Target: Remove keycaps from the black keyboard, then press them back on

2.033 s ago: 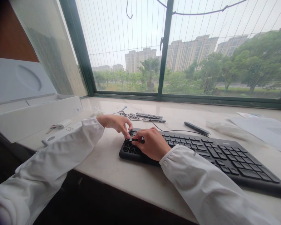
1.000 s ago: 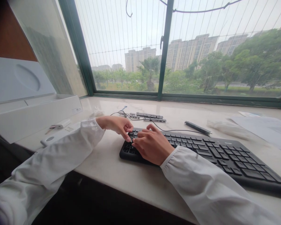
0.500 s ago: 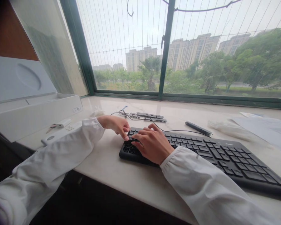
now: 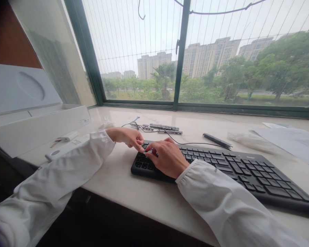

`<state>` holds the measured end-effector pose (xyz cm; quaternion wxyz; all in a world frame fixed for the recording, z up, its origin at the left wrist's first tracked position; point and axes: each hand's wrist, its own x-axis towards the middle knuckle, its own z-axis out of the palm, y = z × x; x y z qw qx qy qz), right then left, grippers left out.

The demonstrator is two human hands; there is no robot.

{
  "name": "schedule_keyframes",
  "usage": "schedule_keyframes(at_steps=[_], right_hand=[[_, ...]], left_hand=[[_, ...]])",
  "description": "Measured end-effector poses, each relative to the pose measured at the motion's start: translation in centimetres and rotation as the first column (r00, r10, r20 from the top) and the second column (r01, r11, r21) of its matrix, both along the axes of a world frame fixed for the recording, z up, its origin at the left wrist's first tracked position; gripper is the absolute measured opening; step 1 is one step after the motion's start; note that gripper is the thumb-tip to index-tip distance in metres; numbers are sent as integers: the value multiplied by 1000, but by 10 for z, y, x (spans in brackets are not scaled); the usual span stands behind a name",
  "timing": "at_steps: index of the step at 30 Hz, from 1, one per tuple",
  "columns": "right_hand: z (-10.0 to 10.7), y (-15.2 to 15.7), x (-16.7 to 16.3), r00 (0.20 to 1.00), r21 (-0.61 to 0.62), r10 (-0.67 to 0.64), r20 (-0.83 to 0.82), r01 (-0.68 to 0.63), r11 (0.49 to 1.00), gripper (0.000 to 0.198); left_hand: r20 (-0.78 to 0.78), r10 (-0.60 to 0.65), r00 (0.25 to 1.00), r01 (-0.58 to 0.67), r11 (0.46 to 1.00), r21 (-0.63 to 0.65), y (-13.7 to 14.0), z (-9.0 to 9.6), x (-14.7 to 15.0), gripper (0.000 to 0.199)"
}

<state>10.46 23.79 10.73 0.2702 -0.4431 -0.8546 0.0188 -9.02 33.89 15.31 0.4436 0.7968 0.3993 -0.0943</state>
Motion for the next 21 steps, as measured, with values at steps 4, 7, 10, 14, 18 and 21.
schedule_keyframes(at_steps=[4,7,10,14,18,21], right_hand=[[0,0,1,1000,10,17,12,-17,1000,15],[-1,0,2,1000,8,10,19,-10,1000,14],[-1,0,3,1000,4,13,21,-14,1000,14],[-1,1,3,1000,-1,22,15,-22,1000,13],[-1,2,3,999,4,33,14,-33,999,14],[-1,2,4,999,3,35,11,-35,999,14]], left_hand=[[-5,4,1000,-4,1000,-7,1,-2,0,70],[-24,3,1000,-3,1000,15,1,-4,1,70],[-48,-5,999,7,999,39,1,-5,1,70],[-54,-9,998,12,998,55,0,-4,1,71],[-51,-15,999,18,998,54,-2,-2,1,71],[-51,-18,999,21,998,54,-2,-1,1,70]])
